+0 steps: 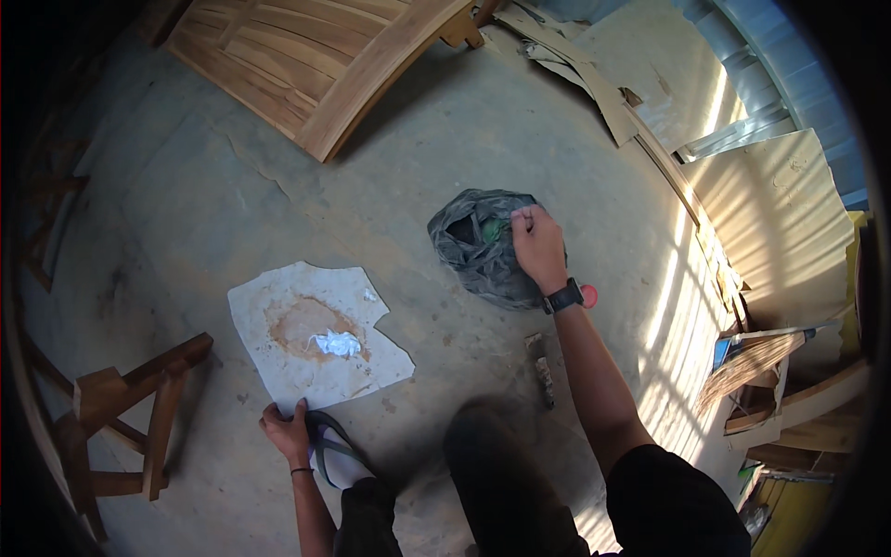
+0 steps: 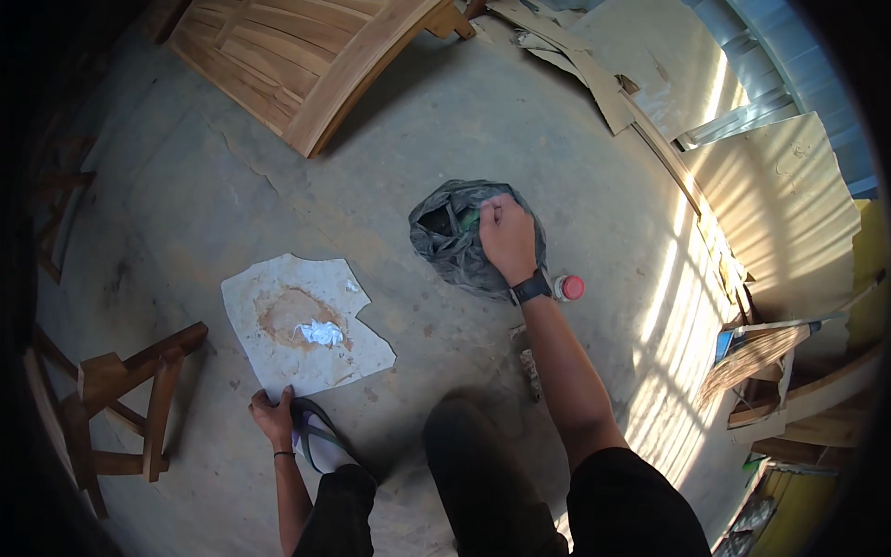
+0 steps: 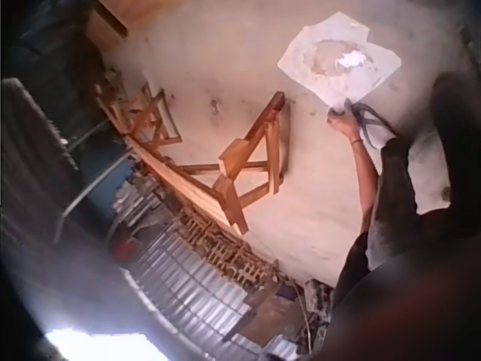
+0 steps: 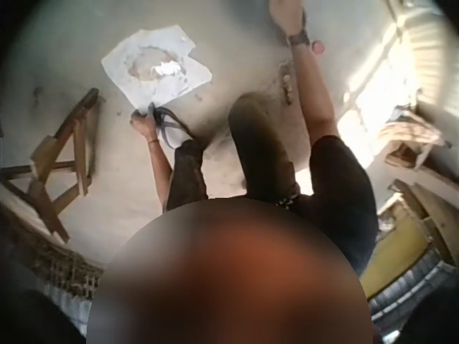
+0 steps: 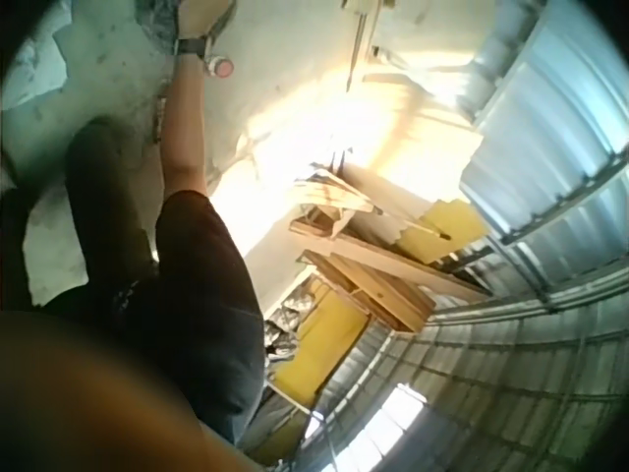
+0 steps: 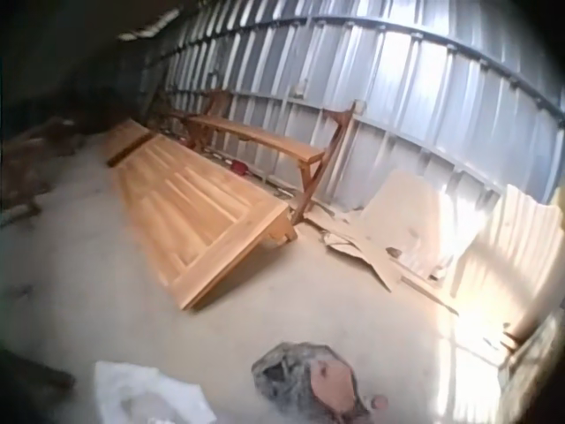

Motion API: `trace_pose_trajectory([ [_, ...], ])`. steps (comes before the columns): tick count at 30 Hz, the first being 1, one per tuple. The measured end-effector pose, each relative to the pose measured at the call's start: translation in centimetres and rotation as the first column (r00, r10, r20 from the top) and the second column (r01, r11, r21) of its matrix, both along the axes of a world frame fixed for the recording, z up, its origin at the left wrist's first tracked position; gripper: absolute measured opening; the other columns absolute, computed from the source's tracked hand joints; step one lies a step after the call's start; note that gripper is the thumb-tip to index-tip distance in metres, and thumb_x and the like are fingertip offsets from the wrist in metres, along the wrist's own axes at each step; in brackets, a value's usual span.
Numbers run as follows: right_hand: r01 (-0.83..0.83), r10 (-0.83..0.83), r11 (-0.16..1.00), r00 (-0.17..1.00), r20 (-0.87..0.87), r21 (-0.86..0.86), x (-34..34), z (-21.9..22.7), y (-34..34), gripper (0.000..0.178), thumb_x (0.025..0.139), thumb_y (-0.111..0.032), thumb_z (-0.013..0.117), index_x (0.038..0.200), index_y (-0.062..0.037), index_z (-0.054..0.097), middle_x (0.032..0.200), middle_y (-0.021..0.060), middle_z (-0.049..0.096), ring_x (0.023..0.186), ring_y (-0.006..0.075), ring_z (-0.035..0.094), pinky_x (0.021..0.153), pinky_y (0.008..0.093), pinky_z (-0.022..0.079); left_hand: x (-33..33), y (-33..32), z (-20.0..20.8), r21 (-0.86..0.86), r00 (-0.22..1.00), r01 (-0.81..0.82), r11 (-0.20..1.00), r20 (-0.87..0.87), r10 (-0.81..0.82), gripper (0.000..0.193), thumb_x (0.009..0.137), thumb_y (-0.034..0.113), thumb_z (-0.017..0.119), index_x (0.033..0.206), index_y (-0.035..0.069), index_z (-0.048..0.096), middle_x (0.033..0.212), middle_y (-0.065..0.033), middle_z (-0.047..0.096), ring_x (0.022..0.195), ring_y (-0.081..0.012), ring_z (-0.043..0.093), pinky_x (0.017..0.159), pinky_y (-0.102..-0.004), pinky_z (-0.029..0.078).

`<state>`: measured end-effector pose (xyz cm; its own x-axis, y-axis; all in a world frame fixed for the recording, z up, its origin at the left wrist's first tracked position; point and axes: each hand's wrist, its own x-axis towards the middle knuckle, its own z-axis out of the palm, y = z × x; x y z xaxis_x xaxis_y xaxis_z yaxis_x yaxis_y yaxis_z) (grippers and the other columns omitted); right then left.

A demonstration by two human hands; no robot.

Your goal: Scrape excess wood filler from a wooden bench and apply more filler to gaps.

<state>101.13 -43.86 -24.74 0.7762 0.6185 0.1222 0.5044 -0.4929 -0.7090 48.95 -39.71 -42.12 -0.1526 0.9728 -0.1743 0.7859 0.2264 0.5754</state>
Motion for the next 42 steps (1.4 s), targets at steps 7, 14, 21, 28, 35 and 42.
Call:
trace_pose_trajectory([
  [7, -0.25, 0.399, 0.77, 0.907, 0.138, -0.587, 11.5, -16.2, 0.9, 0.016, 0.086, -0.012, 0.061, 0.088, 0.0023, 0.068, 0.09, 0.029, 0.067, 0.09, 0.0473, 0.066, 0.077, 0.0542, 0.052, 0.8, -1.0, 0.9, -0.028, 0.987, -0.073, 0.997, 0.141, 0.076, 0.063, 0.073, 0.025, 0.089, 0.12, -0.003, 0.058, 0.117, -0.0199, 0.054, 0.101, -0.0336, 0.059, 0.092, -0.0409, 0.049],
  [14, -0.38, 0.579, 0.785, 0.73, 0.362, -0.49, 17.2, -21.7, -1.0, 0.022, 0.093, -0.009, 0.048, 0.099, 0.0042, 0.064, 0.101, 0.0304, 0.065, 0.097, 0.0466, 0.064, 0.082, 0.0519, 0.051, -6.9, -3.6, -0.8, -0.008, 0.949, -0.177, 0.984, -0.266, 0.168, 0.093, 0.072, 0.048, 0.086, 0.143, 0.005, 0.043, 0.14, -0.0302, 0.041, 0.129, -0.0466, 0.041, 0.109, -0.0604, 0.034],
  [21, -0.315, 0.487, 0.632, 0.872, 0.047, -0.708, 12.5, -19.9, 0.4, 0.032, 0.099, -0.016, 0.045, 0.113, 0.0085, 0.061, 0.111, 0.0265, 0.067, 0.103, 0.0444, 0.065, 0.088, 0.0493, 0.051, -7.2, -6.5, 1.7, -0.564, 0.8, -0.573, 0.595, -0.229, 0.554, 0.147, 0.064, 0.084, 0.071, 0.159, 0.01, -0.013, 0.157, -0.0374, -0.023, 0.143, -0.0665, -0.007, 0.114, -0.0722, 0.003],
  [28, 0.341, 0.115, 0.935, -0.016, -0.993, 0.102, 15.9, -12.8, -1.3, 0.029, 0.104, -0.008, 0.052, 0.125, 0.0109, 0.057, 0.119, 0.0221, 0.065, 0.113, 0.0312, 0.065, 0.097, 0.0374, 0.057, -6.5, -6.2, 0.4, -0.644, 0.874, -0.451, 0.619, -0.176, 0.454, 0.156, 0.062, 0.09, 0.065, 0.152, 0.001, -0.028, 0.153, -0.0406, -0.029, 0.138, -0.0716, -0.012, 0.112, -0.0737, -0.001],
  [35, 0.321, 0.333, 0.894, -0.006, -0.943, 0.313, 1.7, 0.5, -0.4, 0.037, 0.101, -0.002, 0.056, 0.136, 0.0077, 0.049, 0.128, 0.0252, 0.058, 0.115, 0.0337, 0.063, 0.099, 0.0378, 0.057, -6.7, -6.0, 2.9, -0.656, 0.886, -0.423, 0.625, -0.153, 0.438, 0.161, 0.06, 0.089, 0.068, 0.149, -0.003, -0.029, 0.146, -0.0457, -0.035, 0.133, -0.0704, -0.026, 0.108, -0.0769, -0.007],
  [42, -0.058, 0.252, 0.966, -0.004, -0.968, 0.252, -13.7, -1.9, 4.4, 0.036, 0.098, 0.001, 0.06, 0.132, 0.0078, 0.052, 0.127, 0.022, 0.061, 0.114, 0.0298, 0.064, 0.104, 0.0346, 0.053, -6.2, -5.7, 2.1, -0.672, 0.886, -0.424, 0.607, -0.17, 0.431, 0.167, 0.055, 0.089, 0.071, 0.148, -0.005, -0.03, 0.146, -0.0457, -0.034, 0.134, -0.068, -0.029, 0.106, -0.0784, -0.009],
])
